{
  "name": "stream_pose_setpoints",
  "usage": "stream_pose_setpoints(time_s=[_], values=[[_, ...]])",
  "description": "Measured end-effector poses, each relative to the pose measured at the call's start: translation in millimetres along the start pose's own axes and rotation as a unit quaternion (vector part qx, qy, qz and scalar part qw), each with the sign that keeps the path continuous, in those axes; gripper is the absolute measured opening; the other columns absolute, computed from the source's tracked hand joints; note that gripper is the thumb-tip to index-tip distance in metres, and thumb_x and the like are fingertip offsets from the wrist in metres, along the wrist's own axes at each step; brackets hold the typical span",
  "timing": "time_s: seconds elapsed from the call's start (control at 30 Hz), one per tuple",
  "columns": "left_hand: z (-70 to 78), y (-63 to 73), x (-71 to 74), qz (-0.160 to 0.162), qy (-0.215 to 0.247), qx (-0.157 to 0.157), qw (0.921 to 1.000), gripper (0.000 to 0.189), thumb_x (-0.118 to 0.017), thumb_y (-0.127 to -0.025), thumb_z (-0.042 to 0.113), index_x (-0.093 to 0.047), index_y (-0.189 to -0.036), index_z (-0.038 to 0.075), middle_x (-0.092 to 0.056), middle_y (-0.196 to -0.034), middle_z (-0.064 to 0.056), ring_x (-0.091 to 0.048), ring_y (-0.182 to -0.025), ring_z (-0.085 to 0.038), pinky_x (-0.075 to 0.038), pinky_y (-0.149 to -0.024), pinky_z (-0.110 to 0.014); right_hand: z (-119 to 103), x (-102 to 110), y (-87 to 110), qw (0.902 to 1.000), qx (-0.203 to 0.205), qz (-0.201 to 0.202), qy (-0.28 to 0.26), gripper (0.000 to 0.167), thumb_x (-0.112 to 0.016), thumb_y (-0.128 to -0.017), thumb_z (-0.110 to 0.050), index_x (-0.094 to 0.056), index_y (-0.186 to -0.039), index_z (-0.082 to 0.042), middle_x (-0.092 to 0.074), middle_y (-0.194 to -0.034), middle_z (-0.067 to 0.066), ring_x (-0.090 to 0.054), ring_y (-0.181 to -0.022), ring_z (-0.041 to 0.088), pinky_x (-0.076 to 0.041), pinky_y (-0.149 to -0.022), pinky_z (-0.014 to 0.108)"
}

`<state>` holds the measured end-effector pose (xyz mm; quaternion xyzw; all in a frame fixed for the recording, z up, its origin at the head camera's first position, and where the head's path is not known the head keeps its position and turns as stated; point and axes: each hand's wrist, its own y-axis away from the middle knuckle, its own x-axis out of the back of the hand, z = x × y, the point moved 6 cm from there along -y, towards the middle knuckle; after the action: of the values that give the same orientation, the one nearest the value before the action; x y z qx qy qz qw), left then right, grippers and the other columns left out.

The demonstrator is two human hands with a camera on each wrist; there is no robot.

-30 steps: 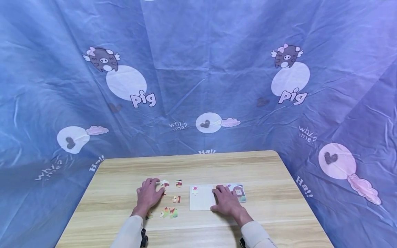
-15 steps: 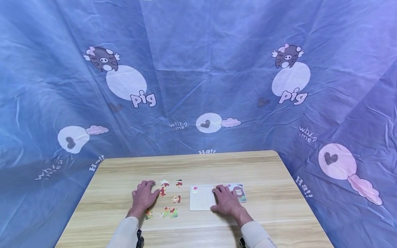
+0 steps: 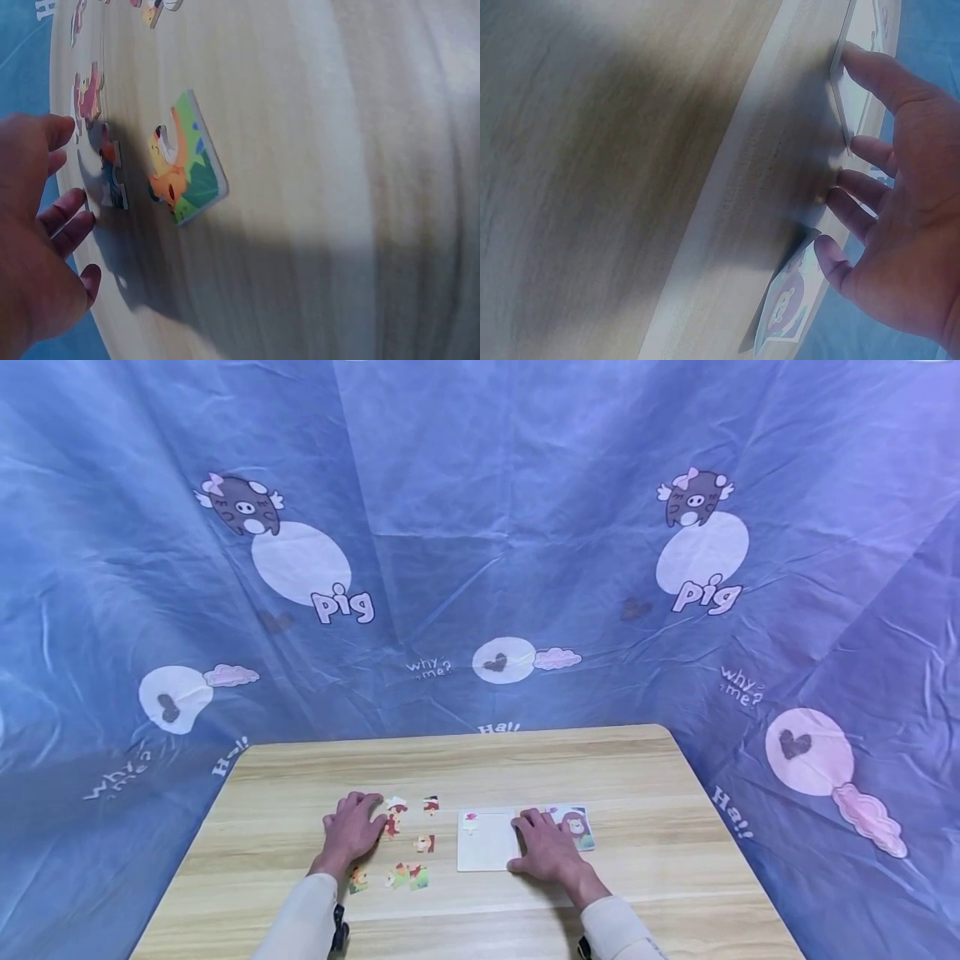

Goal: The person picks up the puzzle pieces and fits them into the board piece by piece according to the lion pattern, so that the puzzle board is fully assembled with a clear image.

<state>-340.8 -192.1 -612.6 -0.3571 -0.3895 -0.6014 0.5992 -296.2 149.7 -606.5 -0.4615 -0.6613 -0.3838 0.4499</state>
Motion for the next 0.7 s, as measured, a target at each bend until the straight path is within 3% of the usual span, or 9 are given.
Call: stream_pose_setpoints(time_s=[0.37,0.7], values=[[10.2,-6.4,-3.3,-0.004,0.012,-0.055,0.9984,0.035,-0.056,-0.095,0.024,-0.060,-0.130,0.020,-0.053,-0.125,-0.012,-0.045,-0.113,-0.033,-0.027,-0.080,-0.050,2,-3,2.3,1.0000,0.002,-0.001,-0.003,0.078,-0.078,-0.067,-0.052,-0.056,-0.131,-0.014,-0.051,-0.136,0.010,-0.049,-0.123,0.033,-0.036,-0.096,0.065],[13.9,-10.0,-4.5,-0.025,-0.017,-0.074,0.9968,0.034,-0.057,-0.095,0.021,-0.061,-0.129,0.023,-0.052,-0.126,-0.009,-0.045,-0.112,-0.030,-0.028,-0.081,-0.050,3,0,4.5,1.0000,0.006,0.005,0.001,0.077,-0.078,-0.068,-0.052,-0.056,-0.131,-0.014,-0.051,-0.136,0.009,-0.048,-0.124,0.032,-0.034,-0.098,0.065]])
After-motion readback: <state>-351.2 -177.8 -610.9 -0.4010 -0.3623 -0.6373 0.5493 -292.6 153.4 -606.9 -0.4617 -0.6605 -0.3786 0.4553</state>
